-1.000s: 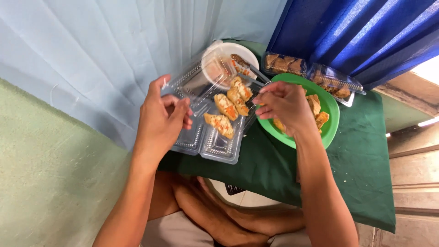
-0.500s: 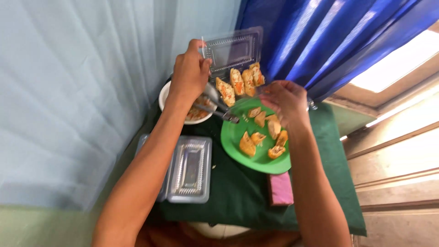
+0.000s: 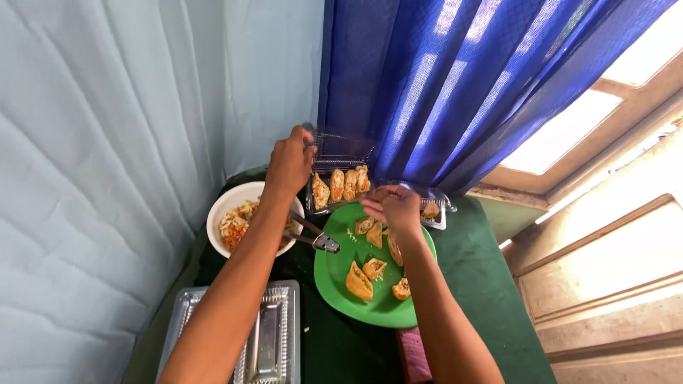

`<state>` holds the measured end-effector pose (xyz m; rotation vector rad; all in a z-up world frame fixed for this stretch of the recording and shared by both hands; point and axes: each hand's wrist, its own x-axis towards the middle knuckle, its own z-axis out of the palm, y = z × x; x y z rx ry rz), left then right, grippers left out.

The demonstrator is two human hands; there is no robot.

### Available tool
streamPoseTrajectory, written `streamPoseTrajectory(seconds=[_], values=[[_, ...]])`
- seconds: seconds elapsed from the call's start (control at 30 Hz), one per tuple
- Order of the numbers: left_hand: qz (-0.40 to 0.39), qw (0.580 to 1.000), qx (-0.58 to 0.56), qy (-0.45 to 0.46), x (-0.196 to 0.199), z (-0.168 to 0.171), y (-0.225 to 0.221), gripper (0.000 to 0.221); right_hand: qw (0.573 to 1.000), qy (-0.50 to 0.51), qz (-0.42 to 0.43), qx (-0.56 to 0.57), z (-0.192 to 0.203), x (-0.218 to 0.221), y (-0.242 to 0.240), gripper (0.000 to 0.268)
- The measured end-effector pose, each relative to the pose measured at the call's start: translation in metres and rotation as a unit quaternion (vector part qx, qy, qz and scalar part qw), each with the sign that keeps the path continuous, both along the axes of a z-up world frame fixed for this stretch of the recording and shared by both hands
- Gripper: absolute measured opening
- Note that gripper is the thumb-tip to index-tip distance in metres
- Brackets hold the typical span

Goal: Filling small pastry shells with a savory mixture using tongs and organizing them in a plastic container for packaging.

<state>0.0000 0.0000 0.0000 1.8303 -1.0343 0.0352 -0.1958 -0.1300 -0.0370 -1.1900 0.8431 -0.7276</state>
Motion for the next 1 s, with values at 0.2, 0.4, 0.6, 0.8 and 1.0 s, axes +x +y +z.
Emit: streamPoseTrajectory(seconds=[0.2,0.4,0.6,0.8,1.0], values=[[-0.007,0.999,-0.004,0.039,0.009,-0.009,-0.015,0.006,0.999,0.034,-0.01,-0.034,-0.011,0.004,-0.006,0.031],[-0.002,0.999,0.023,0.047,0.023,-0.028,-0.025,0.012,0.993,0.09,0.022,-0.077,-0.006,-0.001,-0.004,0.031],[0.026,0.993,0.111,0.043,0.03,-0.037,-0.032,0.05,0.993,0.083,0.014,-0.081,-0.005,0.001,0.0,0.027],[0.029,0.983,0.166,0.068,0.028,-0.054,-0.033,0.049,0.993,0.075,0.004,-0.09,-0.01,0.001,-0.003,0.026],[0.02,0.985,0.159,0.059,0.025,-0.062,-0.028,0.048,0.993,0.071,-0.005,-0.097,-0.002,-0.001,0.006,0.028]])
